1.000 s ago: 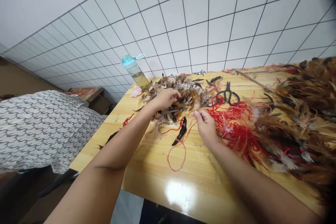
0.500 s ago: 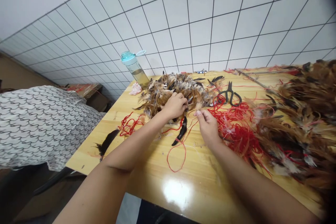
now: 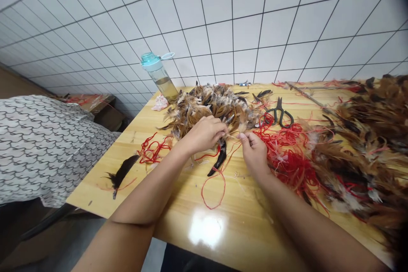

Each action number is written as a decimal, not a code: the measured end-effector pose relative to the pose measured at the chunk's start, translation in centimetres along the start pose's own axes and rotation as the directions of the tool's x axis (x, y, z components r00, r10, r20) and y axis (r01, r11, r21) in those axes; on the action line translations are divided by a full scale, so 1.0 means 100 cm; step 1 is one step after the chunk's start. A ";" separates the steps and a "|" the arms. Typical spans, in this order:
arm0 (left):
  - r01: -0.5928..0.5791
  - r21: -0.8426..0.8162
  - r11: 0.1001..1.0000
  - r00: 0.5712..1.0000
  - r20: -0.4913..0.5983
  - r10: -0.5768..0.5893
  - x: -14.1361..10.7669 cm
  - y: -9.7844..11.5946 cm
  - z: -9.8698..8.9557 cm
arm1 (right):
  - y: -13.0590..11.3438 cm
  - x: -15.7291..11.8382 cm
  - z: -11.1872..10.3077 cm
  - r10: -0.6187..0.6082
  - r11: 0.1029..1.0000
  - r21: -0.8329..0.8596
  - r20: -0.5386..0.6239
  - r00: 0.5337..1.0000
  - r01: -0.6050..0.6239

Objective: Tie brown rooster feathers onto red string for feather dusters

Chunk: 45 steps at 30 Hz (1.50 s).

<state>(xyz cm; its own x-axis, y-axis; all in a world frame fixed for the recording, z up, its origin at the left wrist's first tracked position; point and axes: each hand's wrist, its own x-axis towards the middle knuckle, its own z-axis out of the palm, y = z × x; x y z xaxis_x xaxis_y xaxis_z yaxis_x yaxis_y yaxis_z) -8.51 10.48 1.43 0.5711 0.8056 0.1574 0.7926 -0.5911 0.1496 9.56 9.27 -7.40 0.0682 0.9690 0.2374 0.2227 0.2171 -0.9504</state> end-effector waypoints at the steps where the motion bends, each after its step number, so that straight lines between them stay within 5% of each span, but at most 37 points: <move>1: -0.005 0.015 1.000 1.000 0.012 0.005 -0.001 0.002 0.000 | 0.002 0.000 0.000 -0.024 0.999 -0.035 0.006 1.000 0.024; 7: -0.017 0.133 0.991 0.999 0.039 0.012 -0.005 0.013 -0.001 | 0.004 -0.001 0.001 -0.116 0.969 -0.214 0.057 0.992 0.126; 15: -0.035 0.143 0.989 0.999 0.011 0.034 -0.003 0.018 0.004 | 0.000 -0.002 0.003 -0.110 0.972 -0.189 0.167 0.980 0.142; 22: 0.064 -0.163 0.985 0.980 -0.178 -0.093 -0.004 -0.002 0.003 | 0.002 0.002 0.003 0.023 0.999 0.024 0.116 0.993 -0.026; 28: 0.108 -0.325 0.940 0.984 -0.103 -0.148 -0.007 -0.008 -0.005 | -0.004 0.004 0.003 0.103 0.986 0.128 0.042 0.994 -0.107; 45: -0.046 -0.148 0.988 0.990 -0.141 0.025 -0.006 0.007 0.001 | -0.002 0.003 0.002 0.001 1.000 0.026 0.191 0.982 -0.006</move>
<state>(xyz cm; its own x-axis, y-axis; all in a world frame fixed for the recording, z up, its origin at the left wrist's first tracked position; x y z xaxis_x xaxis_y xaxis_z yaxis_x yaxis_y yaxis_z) -8.32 9.57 1.31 0.5551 0.7768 0.2973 0.7248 -0.6271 0.2854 9.33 9.59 -7.19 -0.1185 0.9738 0.1940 0.1964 0.2145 -0.9568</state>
